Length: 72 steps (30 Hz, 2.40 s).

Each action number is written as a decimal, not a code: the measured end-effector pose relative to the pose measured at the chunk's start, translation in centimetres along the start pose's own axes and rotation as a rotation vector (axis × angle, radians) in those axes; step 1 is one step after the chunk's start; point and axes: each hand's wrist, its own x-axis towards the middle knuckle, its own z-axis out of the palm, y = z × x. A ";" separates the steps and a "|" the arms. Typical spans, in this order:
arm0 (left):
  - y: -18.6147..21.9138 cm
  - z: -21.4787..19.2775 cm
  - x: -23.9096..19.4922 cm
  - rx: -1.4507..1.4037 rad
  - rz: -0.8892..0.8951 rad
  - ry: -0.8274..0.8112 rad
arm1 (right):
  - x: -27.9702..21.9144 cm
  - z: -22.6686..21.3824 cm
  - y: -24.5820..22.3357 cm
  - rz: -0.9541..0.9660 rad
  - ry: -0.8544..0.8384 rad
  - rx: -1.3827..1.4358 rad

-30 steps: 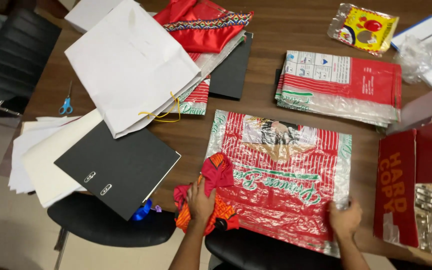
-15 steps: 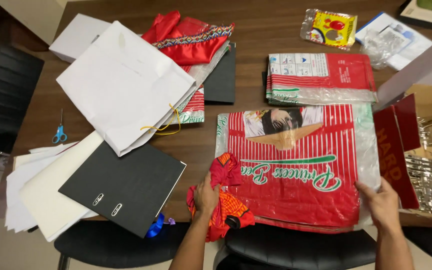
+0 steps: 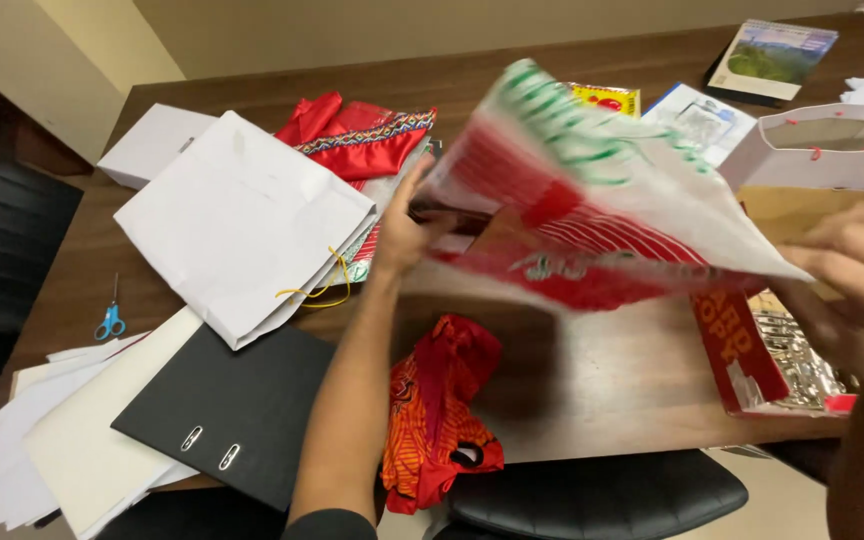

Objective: The person folds a red and orange patterned cloth on a large red and white plastic bag placed on a table. They repeatedly smooth, fold, and adjust the cloth and the bag, stacking the folded items on the table.

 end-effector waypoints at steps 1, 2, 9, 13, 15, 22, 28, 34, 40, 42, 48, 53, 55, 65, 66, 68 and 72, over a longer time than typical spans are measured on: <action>-2.7 -0.1 -0.2 -0.007 0.001 -0.005 | -0.4 -0.3 -0.4 0.005 -0.001 -0.007; -5.4 -0.1 -0.5 -0.081 -0.124 -0.055 | -0.7 -0.6 -0.9 0.011 0.111 -0.083; -9.6 -0.1 -9.4 -0.621 -0.510 0.222 | -9.7 7.3 4.2 0.399 0.503 0.481; -14.2 -0.5 -18.3 -0.653 -0.551 0.117 | -16.0 15.5 3.4 0.722 0.203 0.757; -13.5 -0.1 -21.0 -0.661 -0.591 0.039 | -20.0 19.3 3.3 0.814 0.136 0.987; -17.0 0.3 -22.8 -0.637 0.137 -0.353 | -22.3 19.6 3.9 0.962 0.311 1.325; -13.2 1.2 -22.4 -0.612 -0.409 -0.211 | -23.8 18.4 6.3 1.041 0.569 1.481; -6.1 3.0 -14.1 -0.690 -0.538 -0.184 | -20.8 15.3 7.6 0.979 0.424 0.794; -7.8 3.8 -10.1 -0.561 -0.448 -0.078 | -18.8 12.3 9.3 0.810 0.505 0.966; -6.1 3.5 -8.6 -0.308 0.339 -0.205 | -20.3 12.4 10.4 0.591 0.462 1.037; -19.8 3.6 -20.7 -0.380 -0.420 -0.197 | -29.2 19.4 8.7 0.583 0.060 1.073; -21.3 0.7 -29.4 -0.185 -0.607 -0.277 | -33.7 20.6 3.8 0.823 -0.052 1.306; -19.1 0.2 -30.3 -0.363 -0.765 -0.259 | -34.9 22.0 3.2 0.969 -0.049 1.254; -19.2 6.4 -34.9 0.164 -0.961 0.066 | -39.6 31.1 3.5 1.598 -0.055 0.941; -19.2 7.4 -34.9 0.216 -0.988 0.184 | -39.0 31.5 3.3 1.666 -0.028 0.875; -16.7 8.6 -32.3 0.323 -0.909 0.300 | -37.8 31.5 2.9 1.673 -0.020 0.810; -12.7 9.7 -28.0 0.606 -0.818 0.277 | -36.4 30.1 3.1 1.610 -0.252 0.305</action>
